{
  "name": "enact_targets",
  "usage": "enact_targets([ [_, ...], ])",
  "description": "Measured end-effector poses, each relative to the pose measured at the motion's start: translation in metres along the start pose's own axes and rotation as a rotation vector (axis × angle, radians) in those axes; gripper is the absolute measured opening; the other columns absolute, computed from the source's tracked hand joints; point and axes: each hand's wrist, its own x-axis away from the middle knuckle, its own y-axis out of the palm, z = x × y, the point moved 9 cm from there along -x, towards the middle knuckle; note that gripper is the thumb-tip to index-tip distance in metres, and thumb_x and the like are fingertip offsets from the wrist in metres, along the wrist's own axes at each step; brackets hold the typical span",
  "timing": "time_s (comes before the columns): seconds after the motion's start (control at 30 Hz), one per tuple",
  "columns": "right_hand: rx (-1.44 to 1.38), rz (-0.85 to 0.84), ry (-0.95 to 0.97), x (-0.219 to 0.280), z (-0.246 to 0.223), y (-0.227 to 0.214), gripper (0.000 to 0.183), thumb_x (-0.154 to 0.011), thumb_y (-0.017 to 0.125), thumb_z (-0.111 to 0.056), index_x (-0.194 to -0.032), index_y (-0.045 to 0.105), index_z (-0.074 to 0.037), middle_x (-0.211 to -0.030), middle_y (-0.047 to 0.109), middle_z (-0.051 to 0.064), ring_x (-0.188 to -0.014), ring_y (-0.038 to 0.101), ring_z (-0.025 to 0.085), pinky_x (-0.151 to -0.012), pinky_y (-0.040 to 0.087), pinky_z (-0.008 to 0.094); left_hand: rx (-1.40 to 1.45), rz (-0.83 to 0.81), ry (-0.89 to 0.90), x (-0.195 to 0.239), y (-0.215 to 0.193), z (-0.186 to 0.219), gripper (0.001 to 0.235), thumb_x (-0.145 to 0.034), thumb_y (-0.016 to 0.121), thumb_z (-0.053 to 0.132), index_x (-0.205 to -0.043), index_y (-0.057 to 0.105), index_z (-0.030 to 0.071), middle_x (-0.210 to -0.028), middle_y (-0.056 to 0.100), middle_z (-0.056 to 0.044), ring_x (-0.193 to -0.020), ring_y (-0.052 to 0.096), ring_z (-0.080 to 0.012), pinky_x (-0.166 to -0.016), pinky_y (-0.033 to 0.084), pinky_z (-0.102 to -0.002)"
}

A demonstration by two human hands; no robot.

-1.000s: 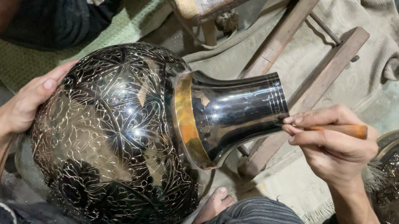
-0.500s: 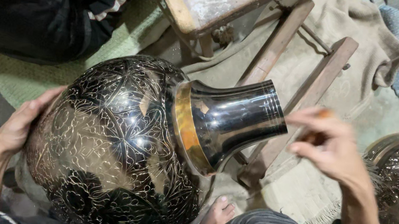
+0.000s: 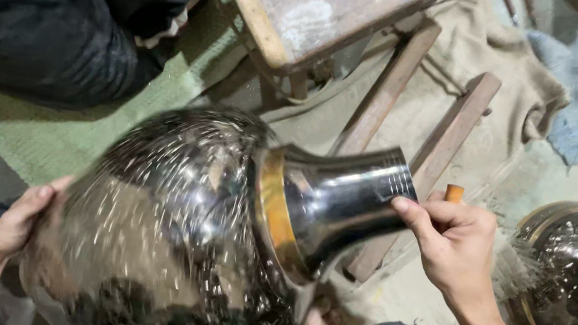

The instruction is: The person holds a large dark metal vase with gold floral patterns and uses a small wooden-handled tool to engrave fine lines on the neck. The person rotates the vase slightly to continue the engraving around the circumference.

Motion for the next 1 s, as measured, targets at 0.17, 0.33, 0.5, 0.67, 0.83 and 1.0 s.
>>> enact_targets([
  [0.17, -0.08, -0.032, 0.221, -0.005, 0.014, 0.006, 0.04, -0.096, 0.072, -0.024, -0.068, 0.073, 0.004, -0.052, 0.043, -0.008, -0.051, 0.033, 0.003, -0.044, 0.024, 0.028, -0.077, -0.103, 0.045, 0.003, 0.044, 0.05, 0.074, -0.093, 0.049, 0.05, -0.149, 0.052, 0.001, -0.152, 0.057, -0.015, -0.137, 0.051, -0.0265, -0.114, 0.033, -0.037],
  [0.33, -0.117, -0.101, 0.259, -0.009, 0.025, 0.007, 0.039, -0.098, 0.069, -0.024, -0.071, 0.074, 0.004, -0.053, 0.045, -0.008, -0.049, 0.034, 0.002, -0.042, 0.024, 0.026, -0.198, -0.056, 0.117, 0.009, 0.068, 0.097, 0.075, -0.094, 0.046, 0.054, -0.152, 0.049, 0.006, -0.149, 0.059, -0.015, -0.134, 0.054, -0.028, -0.113, 0.035, -0.038],
  [0.5, -0.096, -0.26, 0.392, -0.008, 0.046, 0.007, 0.039, -0.096, 0.066, -0.026, -0.073, 0.075, 0.005, -0.042, 0.044, 0.001, -0.037, 0.037, 0.009, -0.036, 0.026, 0.029, -0.386, -0.011, 0.252, 0.037, 0.095, 0.152, 0.084, -0.09, 0.042, 0.065, -0.154, 0.046, 0.011, -0.148, 0.058, -0.017, -0.136, 0.053, -0.0303, -0.112, 0.033, -0.039],
  [0.67, -0.054, -0.319, 0.351, -0.019, 0.033, -0.012, 0.017, -0.085, 0.074, -0.011, -0.094, 0.081, 0.002, -0.067, 0.068, 0.009, -0.051, 0.06, 0.014, -0.042, 0.05, 0.029, -0.509, -0.066, 0.398, 0.051, 0.13, 0.204, 0.096, -0.088, 0.036, 0.075, -0.158, 0.037, 0.01, -0.15, 0.054, -0.02, -0.137, 0.052, -0.0354, -0.11, 0.037, -0.043],
  [0.83, -0.249, -0.032, 0.136, -0.042, -0.014, -0.047, 0.03, -0.085, 0.074, 0.002, -0.116, 0.072, -0.002, -0.097, 0.072, 0.006, -0.086, 0.07, 0.011, -0.078, 0.06, 0.025, -0.521, -0.079, 0.478, 0.057, 0.142, 0.222, 0.097, -0.089, 0.035, 0.077, -0.158, 0.036, 0.008, -0.155, 0.051, -0.022, -0.142, 0.049, -0.0385, -0.113, 0.035, -0.044],
  [1.0, -0.11, -0.049, 0.054, -0.045, -0.029, -0.015, 0.025, -0.084, 0.078, 0.005, -0.109, 0.076, -0.001, -0.096, 0.074, 0.008, -0.085, 0.071, 0.013, -0.079, 0.059, 0.026, -0.522, -0.07, 0.495, 0.057, 0.139, 0.217, 0.098, -0.09, 0.034, 0.078, -0.156, 0.037, 0.005, -0.157, 0.048, -0.023, -0.146, 0.045, -0.0391, -0.117, 0.032, -0.045],
])
